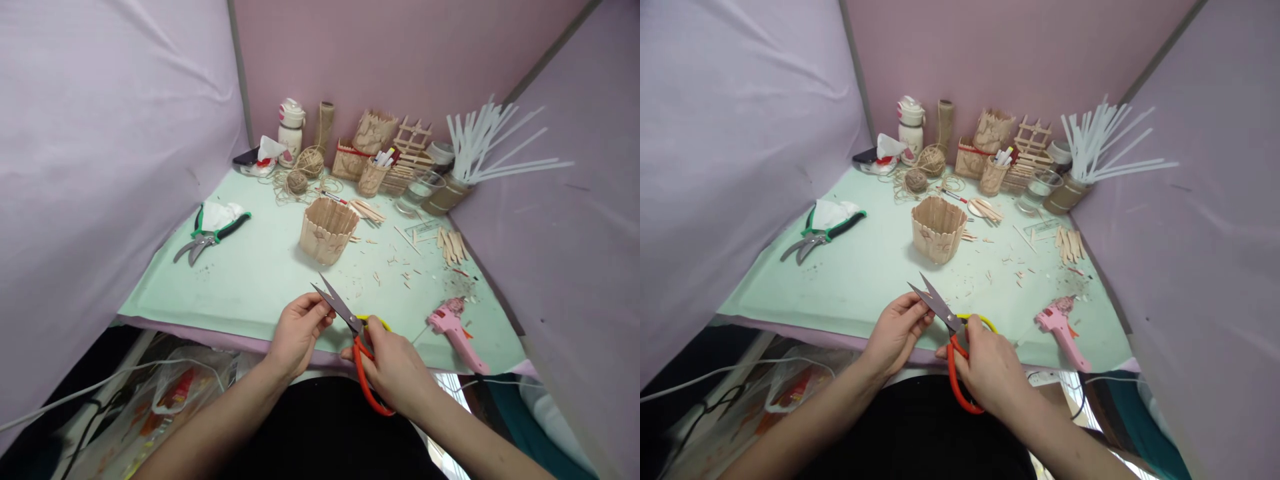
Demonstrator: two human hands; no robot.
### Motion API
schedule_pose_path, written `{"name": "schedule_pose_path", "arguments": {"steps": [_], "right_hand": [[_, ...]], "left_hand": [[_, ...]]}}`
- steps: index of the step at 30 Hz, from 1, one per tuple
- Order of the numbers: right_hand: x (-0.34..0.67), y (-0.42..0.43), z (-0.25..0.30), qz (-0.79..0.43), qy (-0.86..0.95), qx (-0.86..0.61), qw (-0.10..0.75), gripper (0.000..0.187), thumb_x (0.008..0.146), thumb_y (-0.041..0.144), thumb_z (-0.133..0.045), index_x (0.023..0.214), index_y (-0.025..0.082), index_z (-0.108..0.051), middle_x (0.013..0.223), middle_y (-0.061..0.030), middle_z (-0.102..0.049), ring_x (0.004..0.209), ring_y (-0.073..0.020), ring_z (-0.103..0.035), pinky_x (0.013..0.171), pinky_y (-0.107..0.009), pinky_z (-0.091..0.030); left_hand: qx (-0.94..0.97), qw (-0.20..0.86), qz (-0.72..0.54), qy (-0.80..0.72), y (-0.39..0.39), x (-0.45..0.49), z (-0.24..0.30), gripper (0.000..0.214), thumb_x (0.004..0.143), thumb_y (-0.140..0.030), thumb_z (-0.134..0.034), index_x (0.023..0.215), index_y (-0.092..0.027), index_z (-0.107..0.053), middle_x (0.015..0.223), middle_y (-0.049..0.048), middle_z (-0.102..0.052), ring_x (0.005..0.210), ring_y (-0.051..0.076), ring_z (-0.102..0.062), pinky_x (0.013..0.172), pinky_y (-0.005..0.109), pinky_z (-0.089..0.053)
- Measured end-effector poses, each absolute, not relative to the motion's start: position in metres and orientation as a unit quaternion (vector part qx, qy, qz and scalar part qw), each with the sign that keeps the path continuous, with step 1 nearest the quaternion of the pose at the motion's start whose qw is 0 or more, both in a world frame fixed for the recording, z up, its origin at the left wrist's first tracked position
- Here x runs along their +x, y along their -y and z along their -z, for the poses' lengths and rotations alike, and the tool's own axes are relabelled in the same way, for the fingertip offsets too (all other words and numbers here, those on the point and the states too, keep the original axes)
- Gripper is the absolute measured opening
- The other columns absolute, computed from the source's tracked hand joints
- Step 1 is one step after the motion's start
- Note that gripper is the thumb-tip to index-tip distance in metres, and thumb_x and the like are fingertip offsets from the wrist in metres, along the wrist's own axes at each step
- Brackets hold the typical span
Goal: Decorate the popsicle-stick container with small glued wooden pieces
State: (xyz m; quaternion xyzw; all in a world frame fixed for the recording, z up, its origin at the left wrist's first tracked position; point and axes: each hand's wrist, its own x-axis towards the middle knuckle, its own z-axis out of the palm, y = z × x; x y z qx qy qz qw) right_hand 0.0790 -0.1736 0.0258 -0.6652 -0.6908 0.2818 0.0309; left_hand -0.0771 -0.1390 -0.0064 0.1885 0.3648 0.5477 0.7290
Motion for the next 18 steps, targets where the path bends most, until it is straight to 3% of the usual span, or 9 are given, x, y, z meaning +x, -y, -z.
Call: {"name": "schedule_pose_path", "arguments": {"steps": [4,10,13,18], "right_hand": [[0.085,0.171,-0.024,-0.355,0.666,-0.652,0.074,0.018,0.088,0.030,-0.044,0.077,0.025,-0.031,0.076,-0.0023,-0.068,0.069,-0.0196,-0.063,0.060,-0.027,-0.036],[0.098,0.161,-0.025,-0.374,0.627,-0.653,0.203,0.032,0.085,0.045,-0.051,0.071,0.025,-0.030,0.061,0.0054,-0.049,0.055,-0.0140,-0.046,0.052,-0.025,-0.035],[0.096,0.158,-0.025,-0.401,0.616,-0.631,0.250,0.033,0.081,0.047,-0.058,0.075,0.025,-0.035,0.066,0.0052,-0.050,0.060,-0.0137,-0.047,0.057,-0.026,-0.038],[0.087,0.155,-0.027,-0.415,0.623,-0.618,0.240,0.032,0.080,0.042,-0.061,0.076,0.024,-0.034,0.067,0.0065,-0.047,0.060,-0.0125,-0.045,0.056,-0.025,-0.037]], "left_hand": [[0.180,0.735,-0.528,-0.384,0.136,-0.077,0.004,0.020,0.063,-0.024,-0.082,0.073,-0.012,-0.070,0.067,0.0005,-0.063,0.063,0.006,-0.057,0.062,0.016,-0.046],[0.189,0.756,-0.481,-0.402,0.134,-0.080,0.000,0.022,0.064,-0.025,-0.081,0.074,-0.011,-0.068,0.067,0.0017,-0.064,0.060,0.005,-0.057,0.060,0.015,-0.046],[0.193,0.763,-0.464,-0.407,0.134,-0.081,-0.001,0.023,0.064,-0.026,-0.081,0.075,-0.010,-0.069,0.068,0.0024,-0.065,0.060,0.005,-0.057,0.060,0.015,-0.046],[0.190,0.765,-0.461,-0.407,0.134,-0.080,-0.002,0.025,0.063,-0.028,-0.082,0.076,-0.011,-0.069,0.069,0.0027,-0.065,0.061,0.005,-0.057,0.060,0.016,-0.046]]}}
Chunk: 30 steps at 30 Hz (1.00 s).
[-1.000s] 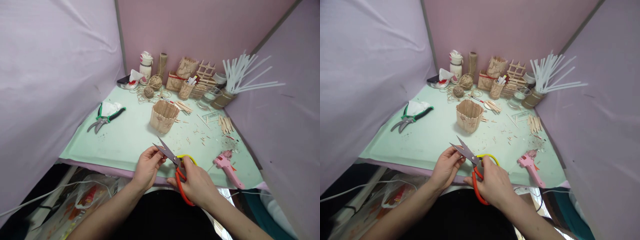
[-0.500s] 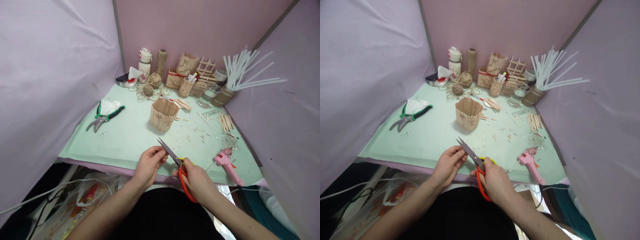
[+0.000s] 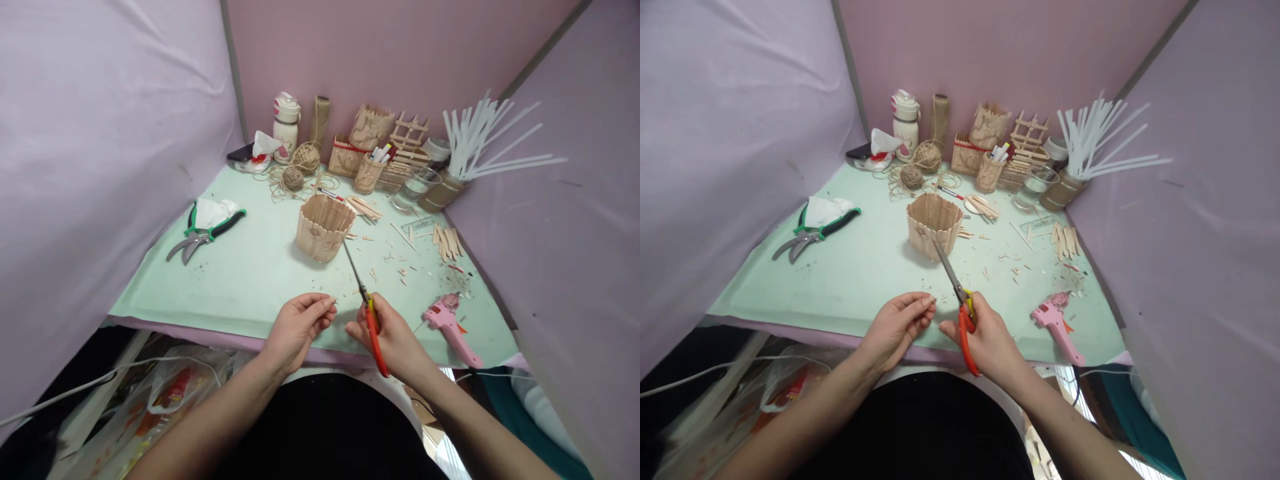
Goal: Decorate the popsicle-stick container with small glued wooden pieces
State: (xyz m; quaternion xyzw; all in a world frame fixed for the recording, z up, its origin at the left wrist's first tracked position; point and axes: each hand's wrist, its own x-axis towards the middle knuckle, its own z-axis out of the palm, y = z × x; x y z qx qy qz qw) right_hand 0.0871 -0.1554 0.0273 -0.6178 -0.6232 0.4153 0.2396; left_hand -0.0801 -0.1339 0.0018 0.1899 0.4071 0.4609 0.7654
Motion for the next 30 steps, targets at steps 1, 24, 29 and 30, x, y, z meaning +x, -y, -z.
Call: {"name": "schedule_pose_path", "arguments": {"steps": [1,24,29,30], "right_hand": [[0.086,0.156,-0.029,-0.409,0.631,-0.623,0.215,0.033,0.079,0.040,-0.062,0.076,0.025,-0.033,0.066,0.0071,-0.046,0.059,-0.0122,-0.043,0.054,-0.025,-0.035],[0.094,0.171,-0.046,-0.320,0.685,-0.654,0.033,0.034,0.074,0.043,-0.064,0.085,0.024,-0.039,0.076,0.0012,-0.057,0.062,-0.0153,-0.050,0.053,-0.025,-0.032],[0.093,0.172,-0.047,-0.315,0.685,-0.656,0.042,0.035,0.072,0.043,-0.066,0.083,0.024,-0.039,0.079,-0.0001,-0.059,0.062,-0.0161,-0.050,0.053,-0.026,-0.032],[0.093,0.172,-0.046,-0.315,0.686,-0.655,0.046,0.034,0.072,0.042,-0.066,0.083,0.024,-0.039,0.079,-0.0005,-0.059,0.061,-0.0163,-0.051,0.053,-0.026,-0.032]], "left_hand": [[0.189,0.764,-0.462,-0.408,0.134,-0.080,-0.002,0.025,0.063,-0.028,-0.082,0.076,-0.011,-0.069,0.069,0.0026,-0.065,0.061,0.006,-0.057,0.060,0.016,-0.046],[0.381,0.663,-0.522,-0.377,0.133,-0.089,0.012,0.007,0.078,-0.023,-0.067,0.081,-0.017,-0.068,0.073,0.0005,-0.064,0.069,0.011,-0.054,0.068,0.023,-0.044],[0.373,0.664,-0.525,-0.381,0.135,-0.088,0.011,0.007,0.077,-0.023,-0.067,0.080,-0.017,-0.067,0.073,0.0016,-0.064,0.072,0.012,-0.055,0.070,0.025,-0.045],[0.372,0.664,-0.524,-0.383,0.135,-0.088,0.010,0.007,0.076,-0.023,-0.067,0.080,-0.017,-0.067,0.074,0.0017,-0.064,0.072,0.012,-0.056,0.070,0.025,-0.045]]}}
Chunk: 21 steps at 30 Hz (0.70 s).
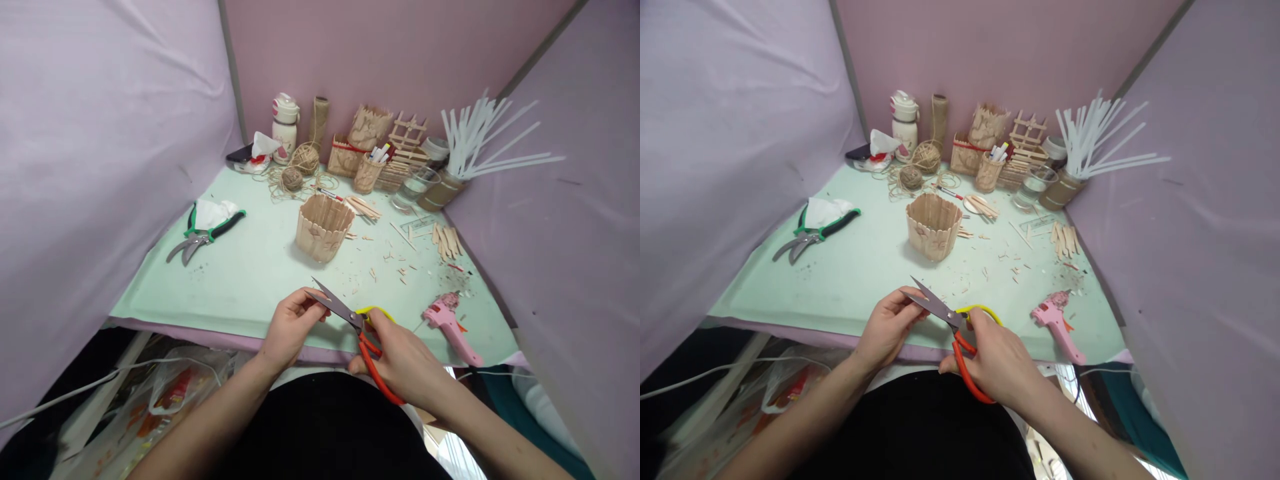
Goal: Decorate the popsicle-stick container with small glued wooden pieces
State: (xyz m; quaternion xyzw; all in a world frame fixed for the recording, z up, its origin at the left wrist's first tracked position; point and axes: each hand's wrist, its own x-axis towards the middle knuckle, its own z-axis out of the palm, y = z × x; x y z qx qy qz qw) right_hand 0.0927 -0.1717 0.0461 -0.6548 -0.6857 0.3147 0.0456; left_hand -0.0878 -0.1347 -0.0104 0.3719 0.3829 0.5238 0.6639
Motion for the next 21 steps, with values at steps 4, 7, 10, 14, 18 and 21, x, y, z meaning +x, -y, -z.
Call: {"name": "schedule_pose_path", "arguments": {"steps": [4,7,10,14,18,21], "right_hand": [[0.0934,0.1723,-0.0435,-0.310,0.690,-0.652,0.056,0.031,0.073,0.040,-0.066,0.081,0.024,-0.040,0.075,-0.0002,-0.059,0.058,-0.0162,-0.050,0.052,-0.027,-0.030],[0.0939,0.1728,-0.0423,-0.307,0.694,-0.650,0.049,0.031,0.074,0.041,-0.065,0.080,0.024,-0.039,0.071,0.0006,-0.059,0.056,-0.0163,-0.050,0.051,-0.027,-0.029],[0.0935,0.1732,-0.0419,-0.310,0.692,-0.651,0.037,0.031,0.076,0.041,-0.063,0.078,0.025,-0.036,0.070,0.0007,-0.060,0.056,-0.0173,-0.051,0.051,-0.027,-0.028],[0.0923,0.1745,-0.0406,-0.322,0.692,-0.645,0.039,0.028,0.080,0.038,-0.058,0.077,0.025,-0.033,0.070,-0.0005,-0.062,0.059,-0.0188,-0.056,0.053,-0.027,-0.028],[0.0914,0.1768,-0.0381,-0.323,0.691,-0.645,0.040,0.021,0.082,0.031,-0.052,0.078,0.025,-0.032,0.071,-0.0012,-0.064,0.060,-0.0194,-0.059,0.054,-0.026,-0.029],[0.0913,0.1781,-0.0366,-0.317,0.690,-0.650,0.035,0.016,0.083,0.025,-0.046,0.077,0.025,-0.032,0.074,-0.0024,-0.067,0.059,-0.0191,-0.060,0.054,-0.026,-0.030]], "left_hand": [[0.371,0.664,-0.523,-0.383,0.1348,-0.0874,0.0105,0.007,0.076,-0.024,-0.068,0.079,-0.017,-0.067,0.074,0.0013,-0.064,0.071,0.012,-0.056,0.070,0.025,-0.045],[0.370,0.667,-0.524,-0.379,0.1348,-0.0871,0.0114,0.008,0.076,-0.024,-0.068,0.079,-0.017,-0.068,0.074,0.0015,-0.064,0.071,0.012,-0.055,0.070,0.024,-0.045],[0.357,0.675,-0.523,-0.378,0.1351,-0.0862,0.0131,0.011,0.076,-0.026,-0.070,0.079,-0.016,-0.068,0.073,0.0016,-0.064,0.070,0.011,-0.055,0.069,0.024,-0.045],[0.336,0.696,-0.515,-0.371,0.1357,-0.0845,0.0146,0.013,0.075,-0.028,-0.071,0.079,-0.016,-0.069,0.072,0.0013,-0.064,0.068,0.010,-0.054,0.067,0.023,-0.044],[0.326,0.702,-0.511,-0.374,0.1361,-0.0838,0.0138,0.013,0.074,-0.028,-0.073,0.077,-0.016,-0.069,0.071,0.0013,-0.063,0.069,0.011,-0.055,0.066,0.022,-0.043],[0.322,0.704,-0.508,-0.378,0.1359,-0.0835,0.0116,0.013,0.073,-0.028,-0.073,0.076,-0.016,-0.070,0.070,0.0014,-0.063,0.069,0.011,-0.055,0.065,0.022,-0.043]]}}
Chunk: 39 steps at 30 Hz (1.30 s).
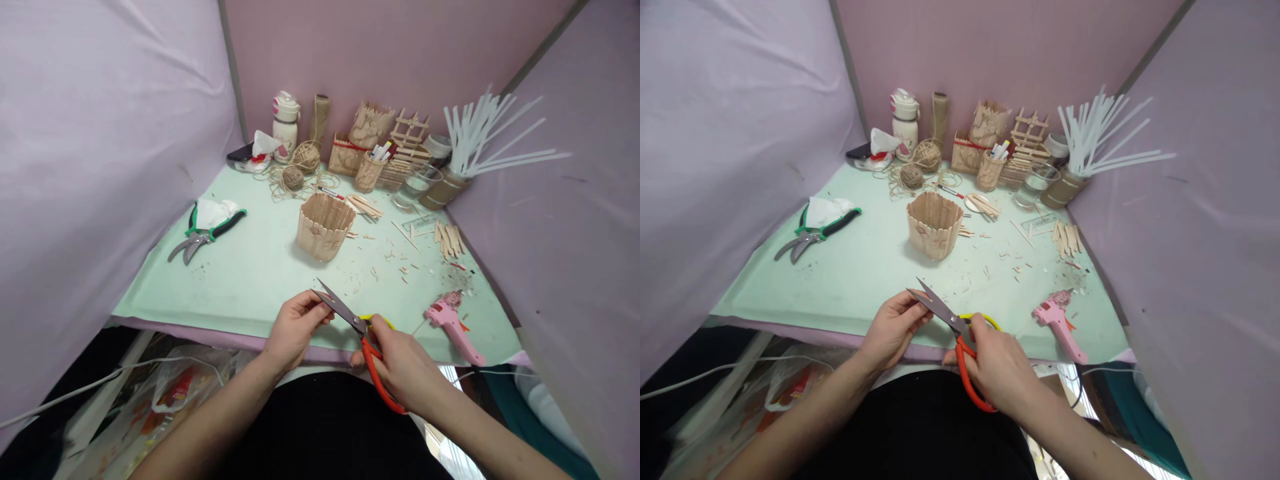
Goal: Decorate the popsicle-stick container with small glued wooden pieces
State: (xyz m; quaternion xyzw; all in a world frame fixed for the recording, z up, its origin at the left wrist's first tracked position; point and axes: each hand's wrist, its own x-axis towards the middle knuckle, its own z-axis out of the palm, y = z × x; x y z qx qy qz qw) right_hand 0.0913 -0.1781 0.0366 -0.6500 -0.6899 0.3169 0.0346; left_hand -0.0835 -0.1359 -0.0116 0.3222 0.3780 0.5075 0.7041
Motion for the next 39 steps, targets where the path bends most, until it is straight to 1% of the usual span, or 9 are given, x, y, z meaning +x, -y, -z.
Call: {"name": "schedule_pose_path", "arguments": {"steps": [5,8,13,17,20,24,29,33,39], "right_hand": [[0.094,0.178,-0.035,-0.362,0.674,-0.641,0.060,0.014,0.085,0.023,-0.041,0.077,0.025,-0.030,0.076,-0.0022,-0.071,0.060,-0.0185,-0.062,0.057,-0.027,-0.035],[0.098,0.175,-0.033,-0.380,0.660,-0.641,0.093,0.015,0.086,0.025,-0.042,0.076,0.025,-0.031,0.073,-0.0005,-0.069,0.061,-0.0182,-0.061,0.059,-0.028,-0.037],[0.100,0.163,-0.030,-0.397,0.619,-0.639,0.225,0.032,0.082,0.045,-0.058,0.074,0.025,-0.035,0.067,0.0039,-0.056,0.058,-0.0146,-0.050,0.055,-0.026,-0.038],[0.089,0.154,-0.030,-0.416,0.593,-0.608,0.325,0.029,0.079,0.047,-0.063,0.083,0.023,-0.048,0.064,0.0044,-0.049,0.052,-0.0120,-0.040,0.052,-0.026,-0.037],[0.080,0.150,-0.030,-0.422,0.588,-0.586,0.364,0.028,0.081,0.048,-0.062,0.091,0.023,-0.051,0.063,0.0048,-0.047,0.050,-0.0114,-0.034,0.050,-0.026,-0.035],[0.072,0.149,-0.026,-0.435,0.587,-0.564,0.384,0.028,0.081,0.046,-0.063,0.090,0.024,-0.049,0.070,0.0028,-0.054,0.049,-0.0102,-0.031,0.048,-0.025,-0.032],[0.070,0.149,-0.022,-0.389,0.599,-0.558,0.423,0.029,0.081,0.038,-0.065,0.078,0.024,-0.040,0.085,0.0003,-0.062,0.052,-0.0092,-0.036,0.050,-0.024,-0.035],[0.073,0.146,-0.024,-0.418,0.602,-0.534,0.421,0.029,0.083,0.034,-0.063,0.079,0.024,-0.036,0.089,-0.0007,-0.066,0.053,-0.0099,-0.040,0.052,-0.025,-0.036],[0.075,0.142,-0.024,-0.425,0.617,-0.524,0.405,0.027,0.085,0.036,-0.061,0.081,0.024,-0.037,0.091,-0.0030,-0.067,0.059,-0.0114,-0.046,0.058,-0.026,-0.040]], "left_hand": [[0.293,0.715,-0.499,-0.391,0.136,-0.082,0.006,0.018,0.066,-0.028,-0.079,0.073,-0.014,-0.069,0.066,0.0011,-0.063,0.063,0.009,-0.055,0.062,0.021,-0.043],[0.271,0.729,-0.484,-0.402,0.137,-0.081,0.003,0.021,0.063,-0.029,-0.081,0.073,-0.014,-0.070,0.066,0.0020,-0.065,0.062,0.009,-0.056,0.062,0.021,-0.044],[0.219,0.762,-0.453,-0.408,0.135,-0.082,0.002,0.022,0.064,-0.029,-0.080,0.075,-0.012,-0.070,0.069,0.0037,-0.066,0.061,0.007,-0.056,0.060,0.018,-0.044],[0.210,0.776,-0.430,-0.410,0.134,-0.082,0.000,0.021,0.066,-0.028,-0.080,0.075,-0.012,-0.070,0.068,0.0038,-0.066,0.060,0.006,-0.055,0.059,0.017,-0.043],[0.218,0.781,-0.420,-0.407,0.134,-0.082,-0.001,0.022,0.066,-0.030,-0.079,0.074,-0.011,-0.070,0.067,0.0032,-0.065,0.059,0.005,-0.054,0.058,0.017,-0.043],[0.228,0.779,-0.423,-0.404,0.135,-0.081,-0.001,0.022,0.066,-0.031,-0.079,0.074,-0.012,-0.071,0.067,0.0023,-0.063,0.058,0.005,-0.051,0.057,0.017,-0.041],[0.229,0.785,-0.424,-0.389,0.136,-0.079,0.000,0.021,0.067,-0.031,-0.078,0.070,-0.012,-0.071,0.061,0.0008,-0.059,0.058,0.006,-0.049,0.055,0.017,-0.039],[0.220,0.800,-0.402,-0.388,0.136,-0.080,-0.001,0.022,0.069,-0.031,-0.077,0.069,-0.011,-0.070,0.064,0.0023,-0.059,0.058,0.006,-0.050,0.054,0.016,-0.038],[0.225,0.809,-0.378,-0.391,0.134,-0.082,0.000,0.020,0.068,-0.028,-0.078,0.070,-0.011,-0.069,0.063,0.0017,-0.059,0.054,0.004,-0.049,0.051,0.013,-0.038]]}}
